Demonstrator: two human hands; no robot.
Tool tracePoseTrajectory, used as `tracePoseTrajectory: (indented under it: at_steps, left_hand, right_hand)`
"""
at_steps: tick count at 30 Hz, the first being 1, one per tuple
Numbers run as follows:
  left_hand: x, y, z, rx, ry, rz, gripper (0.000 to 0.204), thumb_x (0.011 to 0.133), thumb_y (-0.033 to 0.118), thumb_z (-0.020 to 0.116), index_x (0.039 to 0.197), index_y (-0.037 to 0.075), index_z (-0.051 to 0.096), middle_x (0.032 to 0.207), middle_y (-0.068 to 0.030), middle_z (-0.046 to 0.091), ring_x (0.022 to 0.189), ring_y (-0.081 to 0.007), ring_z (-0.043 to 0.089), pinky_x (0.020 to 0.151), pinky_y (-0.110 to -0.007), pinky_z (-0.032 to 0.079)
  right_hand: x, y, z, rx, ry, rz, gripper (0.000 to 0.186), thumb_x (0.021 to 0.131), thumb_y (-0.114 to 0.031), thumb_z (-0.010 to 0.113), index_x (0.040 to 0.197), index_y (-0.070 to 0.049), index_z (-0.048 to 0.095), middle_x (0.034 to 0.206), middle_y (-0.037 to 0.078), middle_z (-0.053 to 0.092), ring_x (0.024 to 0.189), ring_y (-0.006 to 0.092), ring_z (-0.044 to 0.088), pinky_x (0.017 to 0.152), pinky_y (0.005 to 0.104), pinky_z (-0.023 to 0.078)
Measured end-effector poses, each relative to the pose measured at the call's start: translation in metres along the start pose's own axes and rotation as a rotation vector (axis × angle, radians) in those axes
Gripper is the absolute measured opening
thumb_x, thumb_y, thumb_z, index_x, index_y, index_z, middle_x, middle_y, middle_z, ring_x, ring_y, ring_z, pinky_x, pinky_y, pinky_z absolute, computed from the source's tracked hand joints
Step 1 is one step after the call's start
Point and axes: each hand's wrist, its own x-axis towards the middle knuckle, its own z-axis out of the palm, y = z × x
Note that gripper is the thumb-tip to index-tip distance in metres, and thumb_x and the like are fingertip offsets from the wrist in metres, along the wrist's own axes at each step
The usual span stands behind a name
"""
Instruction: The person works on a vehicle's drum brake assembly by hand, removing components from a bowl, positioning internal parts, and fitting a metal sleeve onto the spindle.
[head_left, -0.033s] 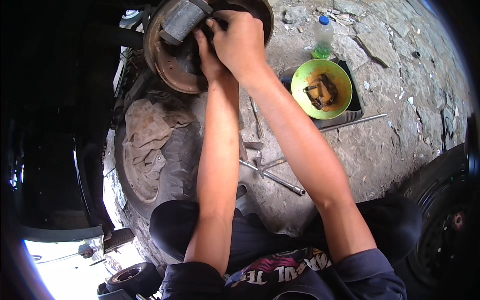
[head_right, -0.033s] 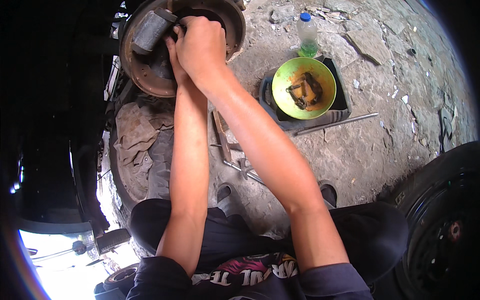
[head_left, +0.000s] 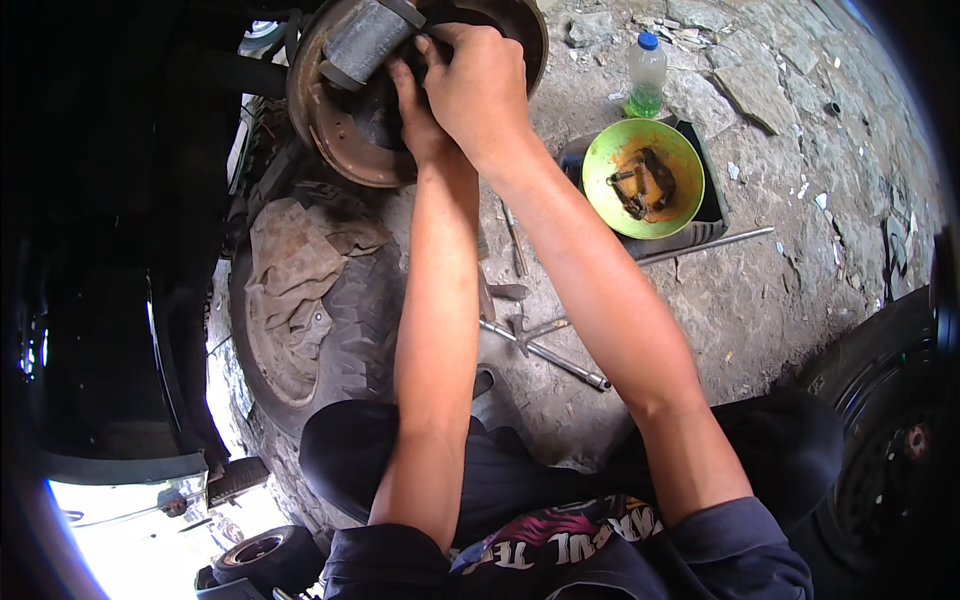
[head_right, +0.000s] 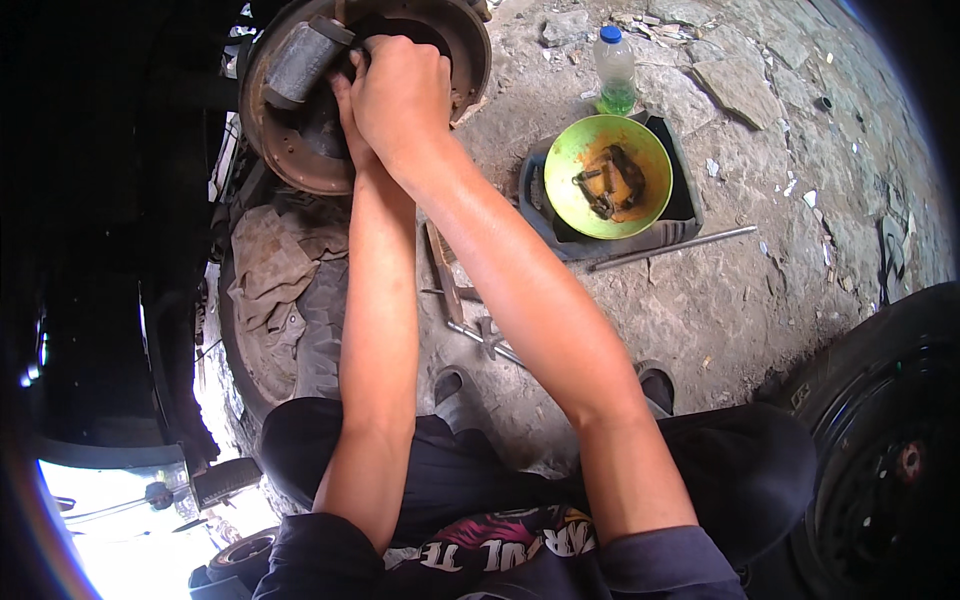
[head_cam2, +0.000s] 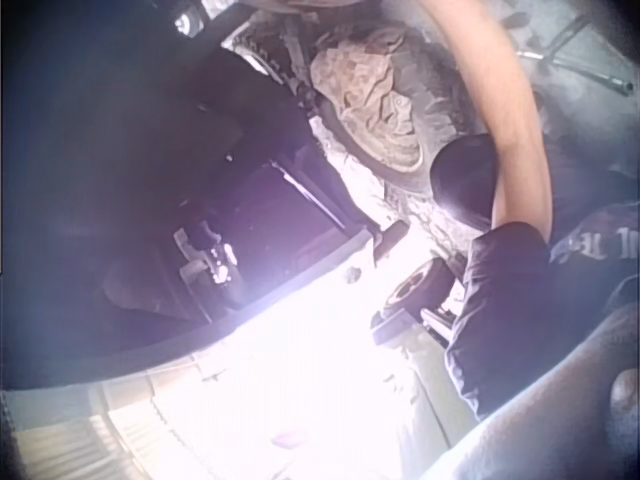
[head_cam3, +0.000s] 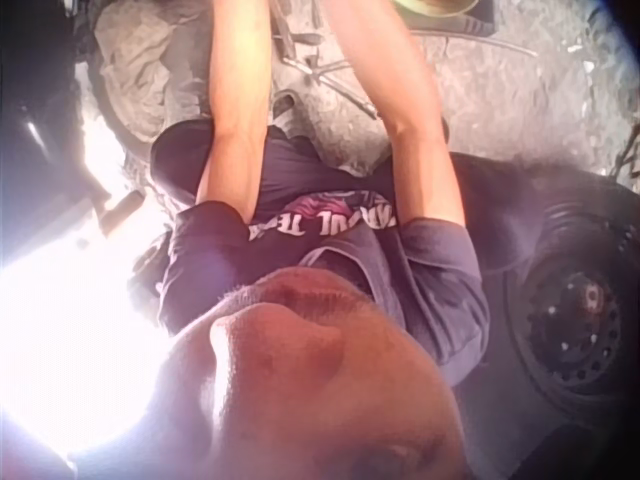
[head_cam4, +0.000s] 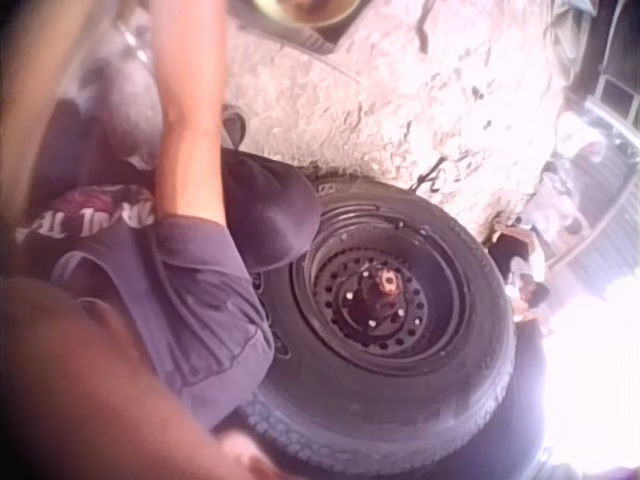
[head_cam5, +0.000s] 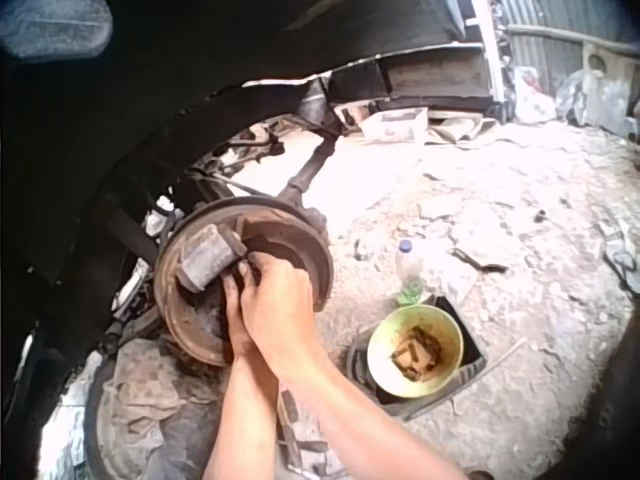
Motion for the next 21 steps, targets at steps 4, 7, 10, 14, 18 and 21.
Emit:
tracePoseTrajectory:
  at_steps: [4,7,10,14,18,21]
  left_hand:
    - [0.004,-0.003,-0.01,-0.013,-0.108,0.045,0.065,0.103,0.059,0.039,0.144,0.01,0.047,0.145,-0.0055,0.049,0.133,-0.0208,0.045,0.114,-0.033,0.032]
    - [0.004,-0.006,-0.001,-0.033,-0.149,0.049,0.062,0.104,0.057,0.037,0.143,0.01,0.048,0.145,-0.0034,0.049,0.132,-0.0193,0.045,0.114,-0.032,0.031]
    - [0.001,-0.002,-0.001,-0.253,-0.259,-0.006,0.06,0.105,0.055,0.039,0.141,0.009,0.051,0.142,-0.0042,0.052,0.13,-0.0193,0.047,0.113,-0.032,0.034]
    - [0.002,-0.001,0.001,-0.197,-0.05,0.027,0.058,0.104,0.052,0.044,0.138,0.006,0.053,0.138,-0.008,0.056,0.127,-0.022,0.052,0.11,-0.034,0.039]
    - [0.005,-0.005,-0.002,-0.113,0.135,0.065,0.057,0.104,0.049,0.047,0.137,0.003,0.054,0.137,-0.0114,0.058,0.124,-0.0245,0.056,0.107,-0.036,0.043]
    - [0.004,-0.003,0.0,-0.125,0.126,0.055,0.058,0.104,0.05,0.046,0.138,0.004,0.053,0.138,-0.0115,0.057,0.125,-0.0242,0.056,0.107,-0.036,0.043]
  right_hand:
    - [-0.002,-0.008,-0.002,-0.169,-0.032,-0.041,0.017,0.09,-0.017,0.066,0.091,-0.003,0.076,0.078,0.024,0.068,0.079,0.042,0.068,0.073,0.0452,0.055]
    - [0.002,-0.005,-0.002,-0.209,-0.04,-0.036,0.018,0.09,-0.018,0.066,0.09,-0.003,0.075,0.078,0.024,0.069,0.079,0.042,0.069,0.073,0.0462,0.055]
    - [0.003,-0.005,0.001,-0.164,-0.019,-0.014,0.017,0.089,-0.016,0.067,0.092,-0.001,0.074,0.08,0.024,0.069,0.08,0.0413,0.069,0.074,0.0455,0.056]
    - [0.005,0.005,0.005,-0.048,0.012,-0.093,0.017,0.087,-0.013,0.069,0.094,0.002,0.072,0.082,0.025,0.07,0.081,0.0407,0.07,0.075,0.0444,0.057]
    - [0.006,0.005,0.005,-0.039,-0.019,-0.116,0.017,0.085,-0.012,0.071,0.095,0.002,0.072,0.083,0.025,0.07,0.082,0.0415,0.07,0.075,0.0436,0.057]
    - [0.005,-0.004,-0.002,-0.2,-0.082,-0.067,0.017,0.086,-0.012,0.069,0.094,0.002,0.072,0.083,0.025,0.069,0.081,0.0423,0.069,0.074,0.0445,0.056]
